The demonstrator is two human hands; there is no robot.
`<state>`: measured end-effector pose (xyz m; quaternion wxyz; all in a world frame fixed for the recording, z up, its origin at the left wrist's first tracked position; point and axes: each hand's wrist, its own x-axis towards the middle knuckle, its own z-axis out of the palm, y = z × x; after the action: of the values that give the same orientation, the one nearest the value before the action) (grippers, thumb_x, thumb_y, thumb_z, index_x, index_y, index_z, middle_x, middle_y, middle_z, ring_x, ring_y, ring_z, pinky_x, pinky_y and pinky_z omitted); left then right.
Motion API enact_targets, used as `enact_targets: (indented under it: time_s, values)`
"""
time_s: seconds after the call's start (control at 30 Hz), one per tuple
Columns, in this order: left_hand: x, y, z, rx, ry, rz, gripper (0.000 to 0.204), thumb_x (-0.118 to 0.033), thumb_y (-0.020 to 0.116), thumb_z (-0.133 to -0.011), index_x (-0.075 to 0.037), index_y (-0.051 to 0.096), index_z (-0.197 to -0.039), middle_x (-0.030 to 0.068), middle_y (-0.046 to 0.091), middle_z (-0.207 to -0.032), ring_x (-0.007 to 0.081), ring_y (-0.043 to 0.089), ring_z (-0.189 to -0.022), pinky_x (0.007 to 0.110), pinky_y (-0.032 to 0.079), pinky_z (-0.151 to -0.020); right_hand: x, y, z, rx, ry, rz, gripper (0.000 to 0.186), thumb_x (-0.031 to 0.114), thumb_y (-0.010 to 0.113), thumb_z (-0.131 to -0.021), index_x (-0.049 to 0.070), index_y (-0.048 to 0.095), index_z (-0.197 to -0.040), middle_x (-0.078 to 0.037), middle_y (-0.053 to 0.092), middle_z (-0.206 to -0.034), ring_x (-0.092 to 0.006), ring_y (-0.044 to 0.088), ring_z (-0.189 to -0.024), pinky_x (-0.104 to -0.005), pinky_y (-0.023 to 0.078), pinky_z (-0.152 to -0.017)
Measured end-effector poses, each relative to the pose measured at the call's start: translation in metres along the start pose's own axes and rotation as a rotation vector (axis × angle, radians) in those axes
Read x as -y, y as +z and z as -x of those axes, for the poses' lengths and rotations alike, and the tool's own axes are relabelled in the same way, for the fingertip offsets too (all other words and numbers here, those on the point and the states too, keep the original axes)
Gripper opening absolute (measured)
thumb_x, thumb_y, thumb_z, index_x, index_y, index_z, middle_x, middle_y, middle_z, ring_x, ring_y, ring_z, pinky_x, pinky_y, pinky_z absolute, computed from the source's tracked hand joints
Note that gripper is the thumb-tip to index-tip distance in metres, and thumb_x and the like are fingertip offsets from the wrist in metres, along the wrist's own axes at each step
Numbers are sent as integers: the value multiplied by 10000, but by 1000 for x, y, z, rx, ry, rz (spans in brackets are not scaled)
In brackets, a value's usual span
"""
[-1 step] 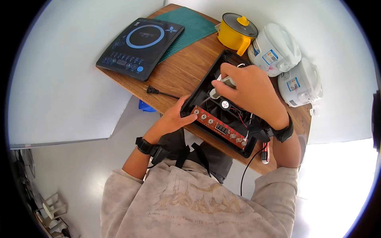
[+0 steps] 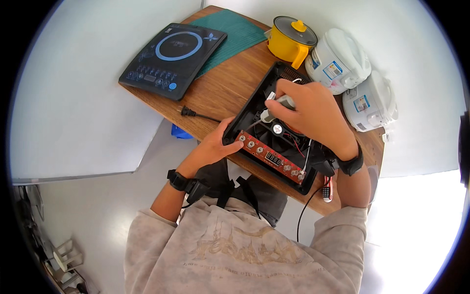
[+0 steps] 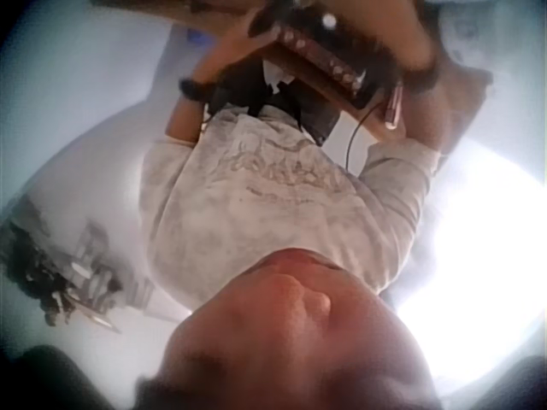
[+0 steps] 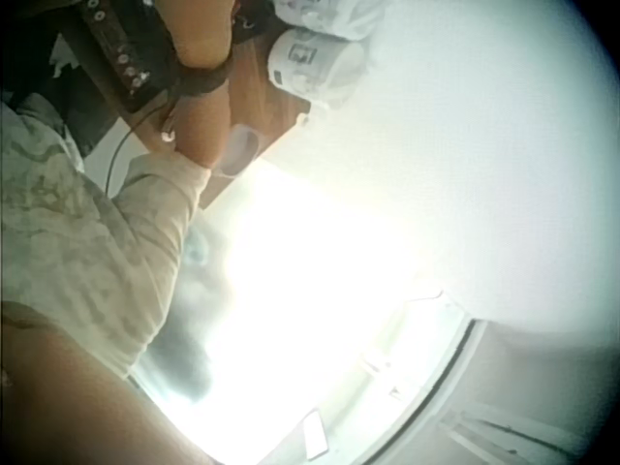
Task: The person works on the internal components of a disassembled electric stove. They adjust wires and circuit boards, then use a screwdriver to tighten screws on the control panel. The task involves handling the stove's internal parts and tools on a wooden table.
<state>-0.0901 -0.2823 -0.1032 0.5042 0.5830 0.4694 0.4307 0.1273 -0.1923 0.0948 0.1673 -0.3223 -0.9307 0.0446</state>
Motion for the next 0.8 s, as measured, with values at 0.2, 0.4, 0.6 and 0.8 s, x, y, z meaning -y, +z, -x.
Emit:
enact_targets:
  time_s: [0.2,0.4,0.6,0.8]
  values:
    - [-44,34,3,-159,121,-523,775,-219,843,-849,-81,478,-1519,160,576,-1316,309,552,-1252,405,456,-1083,-22,-44,93,-177,534,-338,224,280,731,-977,68,680,-924,-80,659,-670,-201,677,-580,-320,506,-549]
    - [-76,67,-27,79,388,-824,587,-219,868,-762,-50,684,-1293,119,593,-1285,324,542,-1219,431,460,-1071,-72,-55,213,-587,833,-622,288,277,670,-1040,-2,646,-971,-65,695,-798,-114,651,-592,-229,522,-549]
    - [-95,124,-69,309,390,-930,474,-191,801,-835,-48,695,-1274,81,695,-1149,310,600,-1160,411,477,-1028,-114,-45,322,-747,966,-850,273,270,594,-1079,28,607,-953,-77,664,-744,-130,613,-560,-244,481,-536]
    - [-128,187,-104,320,267,-905,369,-187,760,-891,-96,653,-1232,79,700,-1141,299,631,-1129,409,525,-924,-156,-60,385,-938,1098,-800,262,273,604,-1082,31,597,-983,-98,691,-801,-150,683,-630,-260,556,-594]
